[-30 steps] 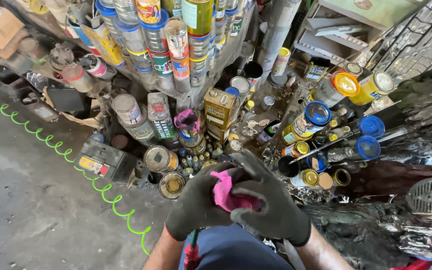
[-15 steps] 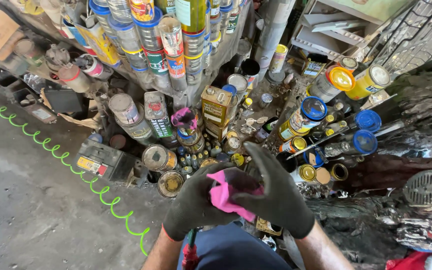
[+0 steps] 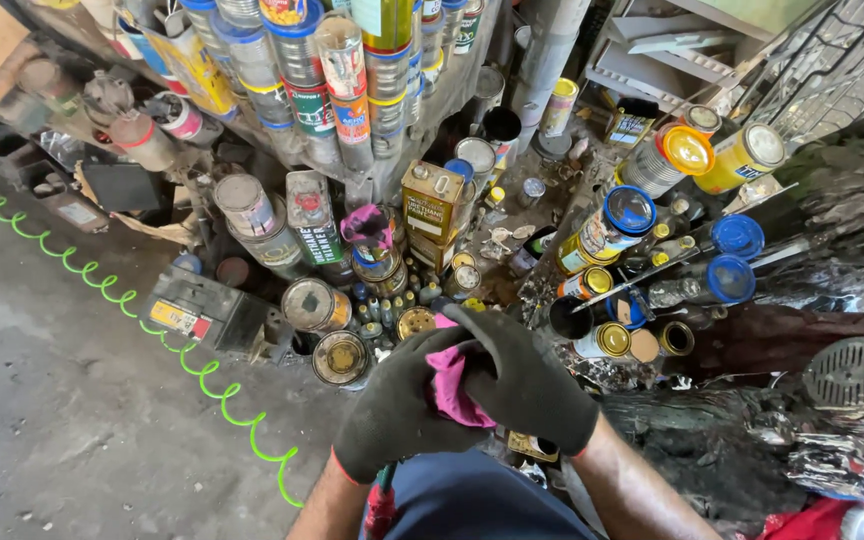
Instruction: The person cleans a small metal paint cup using a pink cloth. They wipe the inside and outside of the cup, then place it on a cluttered workbench surrounded by various paint cans and tools.
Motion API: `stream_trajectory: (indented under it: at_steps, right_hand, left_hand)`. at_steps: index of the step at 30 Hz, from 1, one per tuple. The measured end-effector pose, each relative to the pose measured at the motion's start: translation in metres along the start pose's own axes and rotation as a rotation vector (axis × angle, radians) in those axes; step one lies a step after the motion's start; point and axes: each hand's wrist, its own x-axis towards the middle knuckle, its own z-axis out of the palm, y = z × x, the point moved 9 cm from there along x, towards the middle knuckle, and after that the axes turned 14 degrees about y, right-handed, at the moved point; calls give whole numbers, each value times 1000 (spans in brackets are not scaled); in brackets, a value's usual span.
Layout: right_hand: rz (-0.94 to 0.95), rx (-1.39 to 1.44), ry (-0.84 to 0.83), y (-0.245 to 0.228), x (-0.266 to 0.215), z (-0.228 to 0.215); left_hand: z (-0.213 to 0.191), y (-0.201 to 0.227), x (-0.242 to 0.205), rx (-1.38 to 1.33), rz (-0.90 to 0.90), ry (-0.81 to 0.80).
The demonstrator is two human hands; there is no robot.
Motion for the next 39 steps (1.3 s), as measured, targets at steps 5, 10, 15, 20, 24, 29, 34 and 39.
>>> stream_trajectory:
  at_steps: [5,10,15,20,24,29,34,39]
  right_hand:
    - [162,272,-59,8,3,5]
    - [306,349,-91,22,-4,11]
    - [428,689,74,39,-12,1]
    - [361,505,216,25,-11,-28]
    - [135,43,224,-1,-5,-31]
    - [89,-18,139,5,-11,-9]
    - [188,104,102,18,-12,-7]
    - [363,525,73,28,-29,-6]
  left_hand:
    - [-12,0,-3,-33,58,52]
    - [-16,-2,-4,-29,57,52]
    - [-19,-23,-7,-204,-168,65]
    - [-25,-26,-5,-98,-143,110]
    - [-23,-15,0,10,5,106]
    - [-14,-9,7,12,41,49]
    - [-3,-5,6,36,96,-19]
    - [1,-15,7,27,88,1]
